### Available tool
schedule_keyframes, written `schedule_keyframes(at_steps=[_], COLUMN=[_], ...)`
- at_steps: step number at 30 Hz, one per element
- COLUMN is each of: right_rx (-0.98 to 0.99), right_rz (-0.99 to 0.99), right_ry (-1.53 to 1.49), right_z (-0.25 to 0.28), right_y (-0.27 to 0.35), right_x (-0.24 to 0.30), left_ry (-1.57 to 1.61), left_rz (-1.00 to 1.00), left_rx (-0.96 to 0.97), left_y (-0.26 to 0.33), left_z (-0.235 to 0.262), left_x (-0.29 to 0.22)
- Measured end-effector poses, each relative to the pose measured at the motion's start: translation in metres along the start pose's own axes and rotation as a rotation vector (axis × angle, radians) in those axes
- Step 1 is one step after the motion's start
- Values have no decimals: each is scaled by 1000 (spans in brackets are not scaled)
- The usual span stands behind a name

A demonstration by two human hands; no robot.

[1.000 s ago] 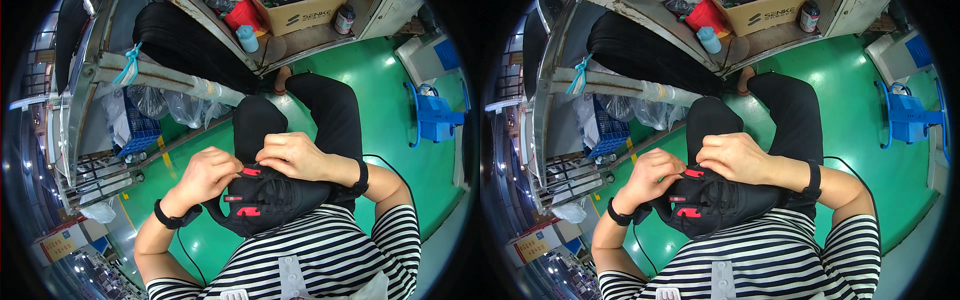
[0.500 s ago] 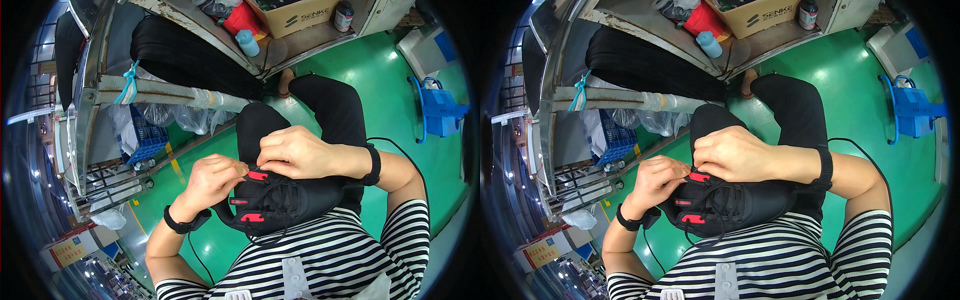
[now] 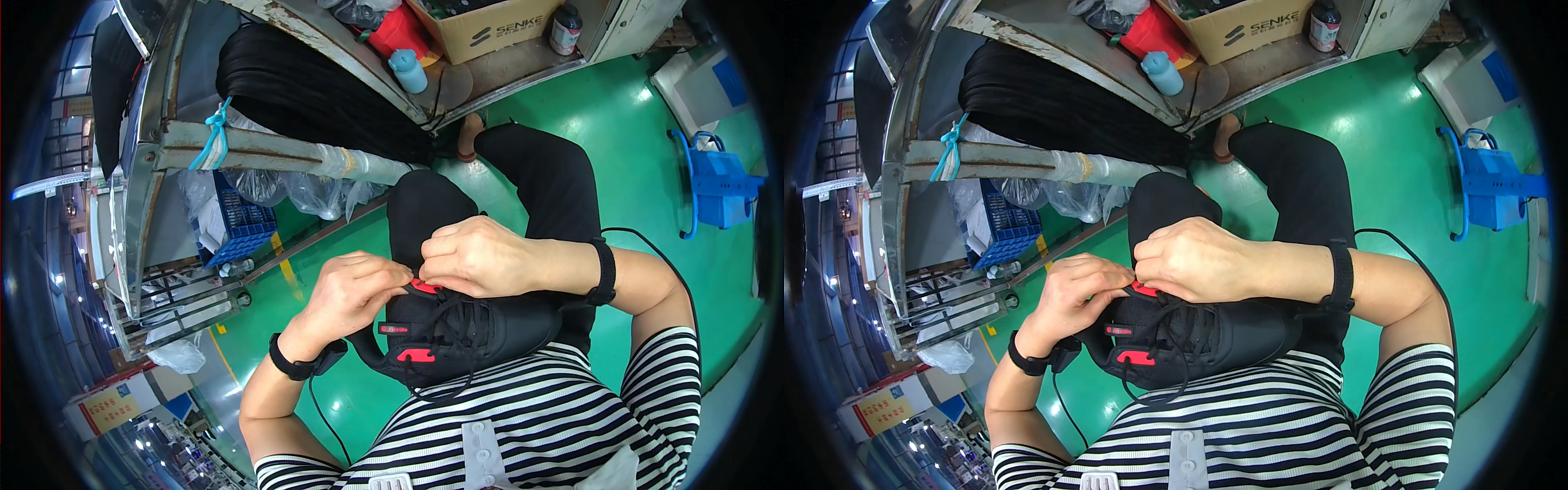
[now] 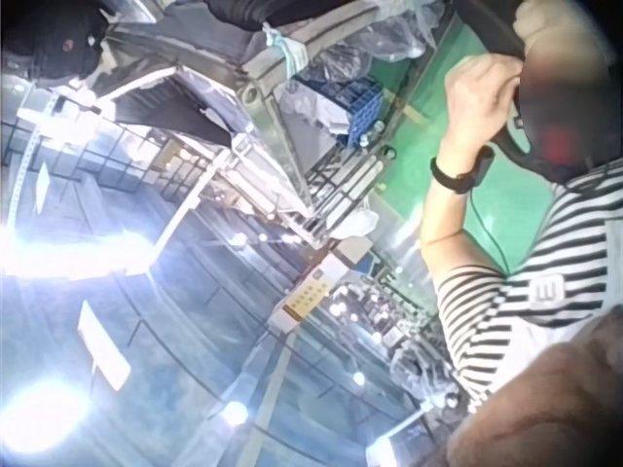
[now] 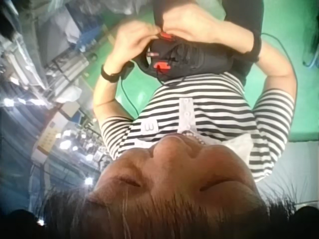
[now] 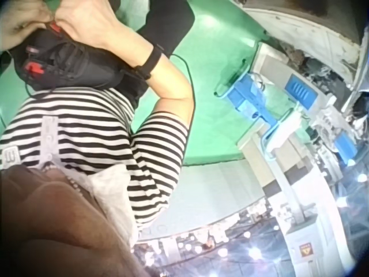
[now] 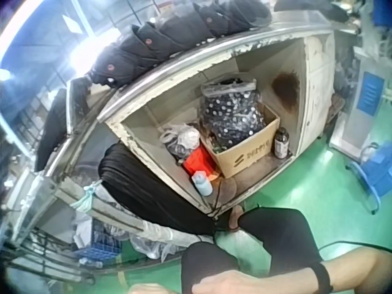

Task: Threading laces through the eyelets of a black shoe.

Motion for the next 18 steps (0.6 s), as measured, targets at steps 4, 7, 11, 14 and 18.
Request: schedule_keyframes(at_steps=[4,7,11,14,18], right_rx=[-27,4,6,-40,6], right_rz=[41,49,-11,-134,-398], right_ry=[20,27,107,96,55], right_z=[-2,-7,-7,-1,3], right_y=[-2,-4,-2,4,12], right_x=[0,0,-2,-1,-2], left_ry=[9,6,15,28,31], left_rz=[5,24,61,84,99], left_rx=[-10,-9,-1,9,41], left_y=[-1,-3,-7,-11,-19], left_z=[0,0,0,0,-3], left_x=[-1,0,6,11,11])
Point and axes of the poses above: each hand's wrist, its own y-axis away from the middle knuckle, its own z-axis out of the back of the hand, x = y × z, the point moved 6 cm from there along -y, towards the middle knuckle, and after that the axes turned 12 degrees about -z, right-handed, at the moved point
